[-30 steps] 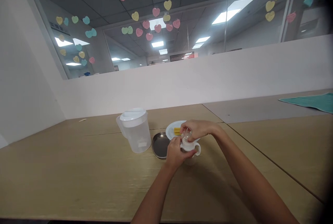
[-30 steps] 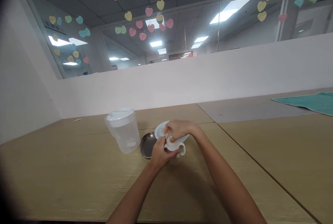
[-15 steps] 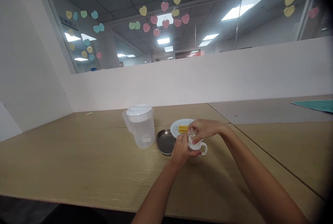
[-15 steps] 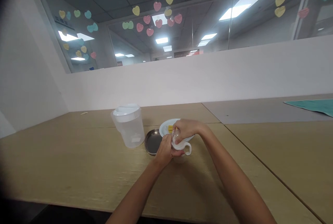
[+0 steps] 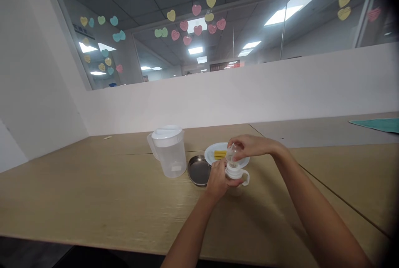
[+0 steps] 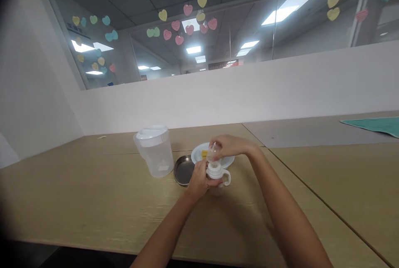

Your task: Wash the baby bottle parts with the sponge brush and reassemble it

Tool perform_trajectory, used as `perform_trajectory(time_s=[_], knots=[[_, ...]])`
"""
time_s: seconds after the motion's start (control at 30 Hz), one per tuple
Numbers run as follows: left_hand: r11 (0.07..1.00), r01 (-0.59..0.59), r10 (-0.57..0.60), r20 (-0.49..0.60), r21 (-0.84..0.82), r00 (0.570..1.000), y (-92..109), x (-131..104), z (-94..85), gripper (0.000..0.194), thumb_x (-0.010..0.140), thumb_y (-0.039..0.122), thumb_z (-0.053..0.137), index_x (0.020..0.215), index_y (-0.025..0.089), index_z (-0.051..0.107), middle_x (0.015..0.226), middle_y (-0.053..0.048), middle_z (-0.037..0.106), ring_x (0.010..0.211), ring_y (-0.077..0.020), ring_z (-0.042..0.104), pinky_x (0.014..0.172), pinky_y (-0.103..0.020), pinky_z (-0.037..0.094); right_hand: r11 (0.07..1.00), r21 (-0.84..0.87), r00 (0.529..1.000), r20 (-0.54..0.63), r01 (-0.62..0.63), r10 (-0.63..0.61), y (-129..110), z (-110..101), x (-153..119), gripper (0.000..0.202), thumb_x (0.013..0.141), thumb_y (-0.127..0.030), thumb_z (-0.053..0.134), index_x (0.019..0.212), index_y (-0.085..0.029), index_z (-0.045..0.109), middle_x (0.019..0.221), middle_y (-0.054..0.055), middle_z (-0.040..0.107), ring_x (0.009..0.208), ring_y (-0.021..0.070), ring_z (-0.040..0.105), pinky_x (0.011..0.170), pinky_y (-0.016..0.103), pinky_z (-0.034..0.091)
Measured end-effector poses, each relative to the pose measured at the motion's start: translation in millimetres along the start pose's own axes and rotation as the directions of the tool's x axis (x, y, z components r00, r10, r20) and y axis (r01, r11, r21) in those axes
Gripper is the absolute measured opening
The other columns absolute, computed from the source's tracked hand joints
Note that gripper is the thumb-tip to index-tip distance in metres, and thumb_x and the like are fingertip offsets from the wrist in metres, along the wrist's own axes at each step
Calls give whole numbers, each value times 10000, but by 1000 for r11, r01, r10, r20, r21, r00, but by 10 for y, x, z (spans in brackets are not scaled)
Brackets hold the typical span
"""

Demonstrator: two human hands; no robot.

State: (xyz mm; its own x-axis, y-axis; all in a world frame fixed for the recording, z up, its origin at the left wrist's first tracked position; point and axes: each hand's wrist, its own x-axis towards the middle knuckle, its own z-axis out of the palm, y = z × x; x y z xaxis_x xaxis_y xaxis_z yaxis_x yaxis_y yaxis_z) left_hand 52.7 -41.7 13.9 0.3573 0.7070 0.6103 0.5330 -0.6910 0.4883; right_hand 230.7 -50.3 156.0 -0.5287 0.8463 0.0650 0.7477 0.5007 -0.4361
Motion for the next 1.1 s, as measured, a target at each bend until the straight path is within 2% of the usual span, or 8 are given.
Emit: perform_trajectory(time_s=[0.13, 0.27, 0.37, 0.53, 0.67, 0.83, 0.93, 1.1], knots=[[1000, -12, 12, -31, 2, 999, 3, -15, -10, 682, 568, 479, 755, 1138, 201, 506, 1096, -78, 588, 1031, -263, 522, 897, -404, 408, 994, 101, 972, -228, -30, 53, 118, -76, -50, 503, 680, -447, 615, 1108, -198, 524, 937, 44, 600, 802, 169, 542, 648, 243, 392], [999, -15, 18, -81, 38, 997, -9, -34, 6, 752, 569, 481, 748, 1197, 183, 463, 1055, -87, 608, 1007, -265, 537, 888, -417, 419, 991, 73, 935, -331, -112, 130, 284, 62, 190, 483, 679, -337, 611, 1119, -182, 486, 972, 63, 598, 827, 175, 548, 679, 254, 402], [997, -42, 49, -101, 70, 994, -8, -41, 7, 775, 588, 490, 731, 1229, 176, 431, 1065, -94, 606, 1026, -268, 537, 900, -425, 418, 976, -60, 948, -260, -207, 185, 385, 274, 446, 446, 646, -362, 638, 1027, -158, 531, 960, 79, 613, 846, 188, 556, 681, 254, 402], [990, -78, 87, -72, 115, 994, 3, -35, -16, 689, 634, 470, 701, 1202, 176, 445, 1129, -101, 582, 1043, -268, 531, 906, -434, 418, 949, -199, 960, 90, -245, 266, 403, 531, 613, 209, 668, -353, 574, 709, -152, 614, 746, 58, 643, 694, 186, 583, 554, 243, 373], [990, -74, 82, -63, 119, 995, 13, -28, -27, 679, 633, 445, 708, 1201, 183, 444, 1132, -99, 581, 1038, -266, 534, 905, -431, 420, 947, -213, 963, 68, -240, 260, 316, 494, 560, 214, 686, -339, 562, 616, -142, 608, 716, 77, 649, 678, 190, 588, 532, 245, 359], [995, -43, 47, -46, 93, 998, 20, -16, -15, 719, 625, 480, 702, 1215, 180, 419, 1088, -101, 595, 1059, -284, 527, 918, -446, 404, 960, -162, 974, -34, -227, 224, 120, 266, 387, 456, 815, -481, 396, 635, -133, 629, 726, 108, 661, 638, 182, 597, 551, 255, 389], [998, -16, 19, -66, 54, 998, 4, -12, 10, 788, 592, 487, 725, 1228, 160, 393, 1041, -110, 612, 1041, -297, 538, 908, -448, 405, 978, -18, 976, 65, -207, 207, -80, 242, 251, 556, 811, -597, 344, 693, -132, 625, 742, 104, 667, 564, 156, 588, 488, 235, 395], [997, 60, -64, -77, -47, 995, -33, -4, 21, 863, 508, 434, 795, 1216, 174, 374, 919, -59, 626, 929, -246, 582, 839, -377, 443, 924, -354, 987, 6, -146, 158, -356, 392, 162, 293, 695, -430, 589, 703, -138, 617, 724, 97, 655, 630, 191, 593, 480, 244, 327]])
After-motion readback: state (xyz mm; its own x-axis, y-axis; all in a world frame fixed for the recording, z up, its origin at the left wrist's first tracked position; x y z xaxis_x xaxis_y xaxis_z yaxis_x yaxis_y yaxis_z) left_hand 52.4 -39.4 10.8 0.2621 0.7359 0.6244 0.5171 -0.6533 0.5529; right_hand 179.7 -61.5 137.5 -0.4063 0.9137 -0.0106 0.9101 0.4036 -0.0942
